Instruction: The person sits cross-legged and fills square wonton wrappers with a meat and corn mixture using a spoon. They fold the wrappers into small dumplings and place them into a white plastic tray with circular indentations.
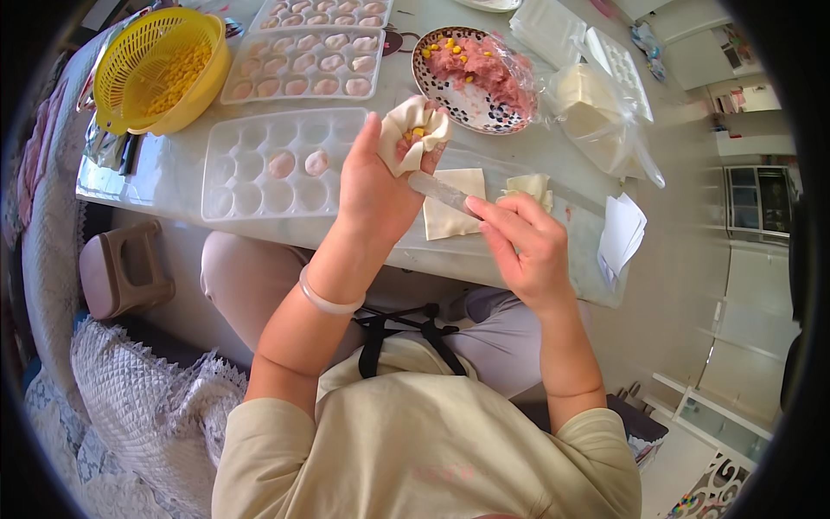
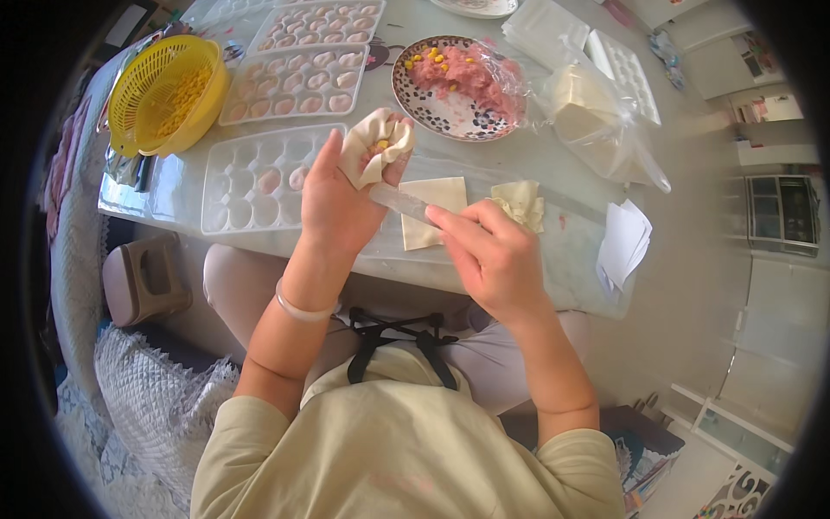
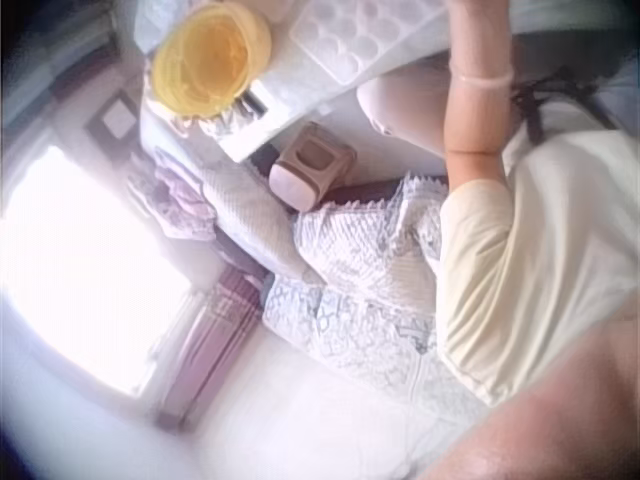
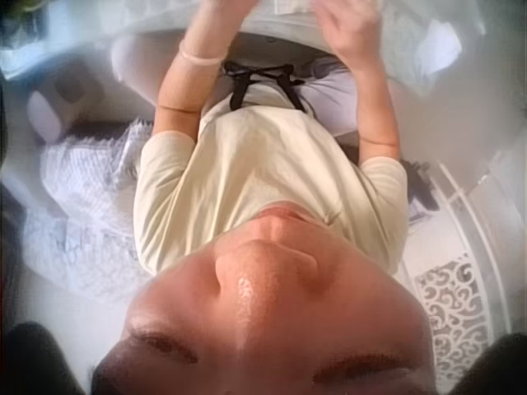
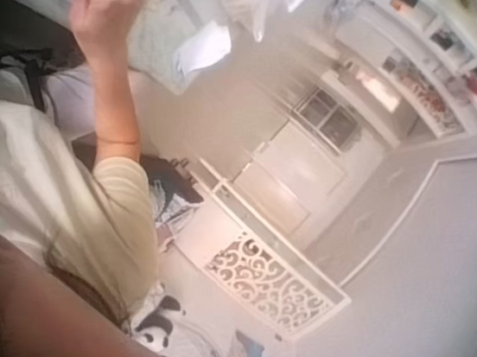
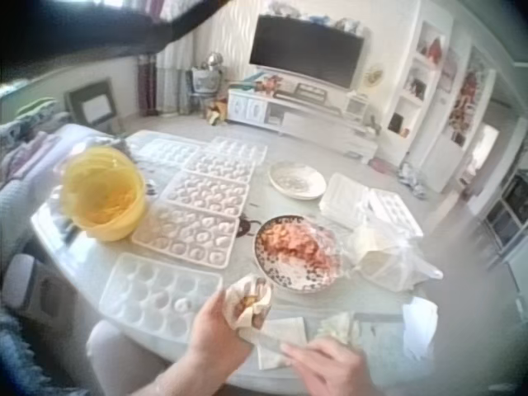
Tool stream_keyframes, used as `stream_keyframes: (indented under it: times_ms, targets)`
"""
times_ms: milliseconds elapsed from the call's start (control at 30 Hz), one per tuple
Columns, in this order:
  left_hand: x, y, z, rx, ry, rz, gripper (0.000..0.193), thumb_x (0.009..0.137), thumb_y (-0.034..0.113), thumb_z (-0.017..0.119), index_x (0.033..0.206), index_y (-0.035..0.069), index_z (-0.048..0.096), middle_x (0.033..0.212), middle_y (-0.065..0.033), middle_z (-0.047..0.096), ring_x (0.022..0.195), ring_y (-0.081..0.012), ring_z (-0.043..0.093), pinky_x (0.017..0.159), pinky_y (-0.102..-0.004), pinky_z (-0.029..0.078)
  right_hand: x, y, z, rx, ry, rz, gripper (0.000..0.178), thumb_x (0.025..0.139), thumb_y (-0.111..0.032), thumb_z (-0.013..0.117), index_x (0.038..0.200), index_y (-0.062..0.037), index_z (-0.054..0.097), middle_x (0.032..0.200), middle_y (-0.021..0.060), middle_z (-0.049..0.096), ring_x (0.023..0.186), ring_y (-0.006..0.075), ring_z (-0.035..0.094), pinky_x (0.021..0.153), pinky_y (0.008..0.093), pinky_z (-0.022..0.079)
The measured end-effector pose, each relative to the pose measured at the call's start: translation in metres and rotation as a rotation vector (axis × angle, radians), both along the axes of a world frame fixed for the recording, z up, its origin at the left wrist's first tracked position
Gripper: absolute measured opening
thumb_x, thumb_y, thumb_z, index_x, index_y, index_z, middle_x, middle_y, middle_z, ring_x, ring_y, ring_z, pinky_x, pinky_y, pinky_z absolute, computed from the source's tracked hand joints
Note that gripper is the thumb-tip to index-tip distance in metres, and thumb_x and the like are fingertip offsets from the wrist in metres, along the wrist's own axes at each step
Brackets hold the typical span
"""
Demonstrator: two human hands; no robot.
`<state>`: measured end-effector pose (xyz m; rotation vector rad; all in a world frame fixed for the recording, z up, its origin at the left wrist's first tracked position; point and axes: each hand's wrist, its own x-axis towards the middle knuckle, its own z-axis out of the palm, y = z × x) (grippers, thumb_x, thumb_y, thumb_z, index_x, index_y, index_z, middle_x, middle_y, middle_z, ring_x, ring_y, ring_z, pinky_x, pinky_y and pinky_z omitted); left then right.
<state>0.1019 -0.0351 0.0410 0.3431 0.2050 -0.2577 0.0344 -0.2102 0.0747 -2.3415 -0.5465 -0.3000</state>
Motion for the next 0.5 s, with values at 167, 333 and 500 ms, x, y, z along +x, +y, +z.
stream_keyframes:
  times_ms: [167, 333, 500]
  targets:
    - [0.001, 0.003, 0.000, 0.023, -0.093, -0.091, 0.057, 0.103, 0.036, 0.022, 0.137, -0.007, 0.037, 0.137, -0.0185, 0.047, 0.130, -0.0296, 0.043, 0.113, -0.0392, 0.031, 0.002, 0.002, 0.002, -0.034, -0.007, 0.022, 0.032, 0.080, 0.002, 0.067, 0.110, -0.0106, 0.070, 0.076, 0.0045, 0.056, 0.058, 0.0162, 0.055, 0.050, 0.0300, 0.043]
    - [-0.001, 0.001, -0.002, -0.022, -0.093, -0.084, 0.057, 0.103, 0.036, 0.024, 0.137, -0.007, 0.039, 0.135, -0.0190, 0.049, 0.128, -0.0294, 0.046, 0.109, -0.0387, 0.034, 0.005, 0.010, -0.001, 0.005, -0.060, -0.019, 0.031, 0.081, 0.002, 0.066, 0.109, -0.0098, 0.070, 0.076, 0.0046, 0.056, 0.057, 0.0167, 0.055, 0.049, 0.0300, 0.044]
    - [-0.004, -0.001, -0.006, -0.009, -0.084, -0.040, 0.051, 0.103, 0.034, 0.030, 0.132, -0.006, 0.043, 0.130, -0.0188, 0.053, 0.124, -0.0293, 0.049, 0.104, -0.0390, 0.038, 0.005, 0.010, -0.003, 0.009, -0.096, -0.065, 0.030, 0.082, 0.002, 0.065, 0.109, -0.0086, 0.070, 0.077, 0.0048, 0.057, 0.056, 0.0165, 0.055, 0.049, 0.0298, 0.044]
